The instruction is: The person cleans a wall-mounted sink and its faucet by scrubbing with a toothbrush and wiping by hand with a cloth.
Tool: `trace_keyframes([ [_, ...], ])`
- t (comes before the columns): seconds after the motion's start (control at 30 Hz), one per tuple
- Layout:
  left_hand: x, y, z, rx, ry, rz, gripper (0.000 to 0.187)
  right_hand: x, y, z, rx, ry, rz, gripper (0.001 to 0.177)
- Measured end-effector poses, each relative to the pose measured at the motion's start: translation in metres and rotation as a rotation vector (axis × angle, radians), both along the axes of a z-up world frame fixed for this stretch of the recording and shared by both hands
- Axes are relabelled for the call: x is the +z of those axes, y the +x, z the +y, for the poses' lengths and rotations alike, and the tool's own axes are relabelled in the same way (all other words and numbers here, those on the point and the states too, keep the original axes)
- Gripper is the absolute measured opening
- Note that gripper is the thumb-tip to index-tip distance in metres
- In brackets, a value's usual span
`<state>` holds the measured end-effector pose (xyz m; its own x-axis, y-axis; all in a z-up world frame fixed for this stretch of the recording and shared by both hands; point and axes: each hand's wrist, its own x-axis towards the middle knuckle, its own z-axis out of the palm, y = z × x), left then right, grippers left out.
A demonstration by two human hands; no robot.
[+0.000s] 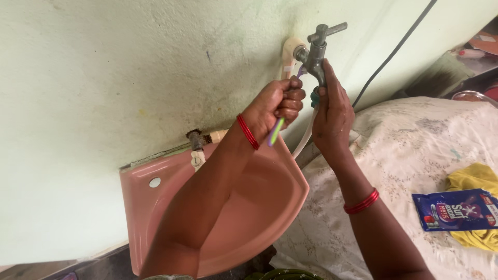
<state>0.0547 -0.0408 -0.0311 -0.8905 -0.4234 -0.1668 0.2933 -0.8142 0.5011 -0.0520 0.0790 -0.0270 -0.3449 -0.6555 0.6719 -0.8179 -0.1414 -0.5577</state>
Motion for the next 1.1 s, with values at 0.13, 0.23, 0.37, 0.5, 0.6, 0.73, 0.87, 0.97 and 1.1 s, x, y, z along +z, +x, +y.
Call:
trace_keyframes([
  [0.13,-0.017,-0.005,0.044,0.058,0.154,0.136,0.021,-0.001,-0.002,-0.005,-0.056,-0.004,0.055,0.046],
  [0.23,-0.021,-0.024,0.038,0.051,0.294,0.314,0.024,-0.005,-0.002,-0.005,-0.057,-0.046,0.121,0.060],
  [0.37,-0.013,-0.036,0.013,-0.009,0.515,0.467,0.031,-0.003,-0.004,-0.006,-0.025,-0.028,0.085,0.057],
  [0.5,-0.017,-0.026,0.043,0.088,0.526,0.422,0.027,-0.005,-0.005,-0.005,-0.052,-0.005,0.095,0.061],
  [0.6,-0.011,-0.028,0.034,0.188,0.572,0.357,0.026,-0.007,-0.008,-0.007,-0.027,-0.004,0.034,0.058],
  [0.73,0.006,-0.029,0.033,0.162,0.513,0.369,0.026,-0.006,-0.010,-0.008,-0.019,0.015,0.030,0.057],
  [0.87,0.003,-0.015,0.068,0.261,0.380,0.272,0.025,-0.005,-0.008,-0.012,-0.032,-0.003,0.084,0.062],
  [0.97,0.013,-0.030,0.019,0.214,0.332,0.414,0.026,-0.005,-0.005,-0.009,-0.033,-0.020,0.070,0.056],
  [1.1,0.002,-0.036,0.004,0.279,-0.106,0.227,0.028,0.003,-0.006,-0.002,0.026,-0.057,0.073,0.049],
])
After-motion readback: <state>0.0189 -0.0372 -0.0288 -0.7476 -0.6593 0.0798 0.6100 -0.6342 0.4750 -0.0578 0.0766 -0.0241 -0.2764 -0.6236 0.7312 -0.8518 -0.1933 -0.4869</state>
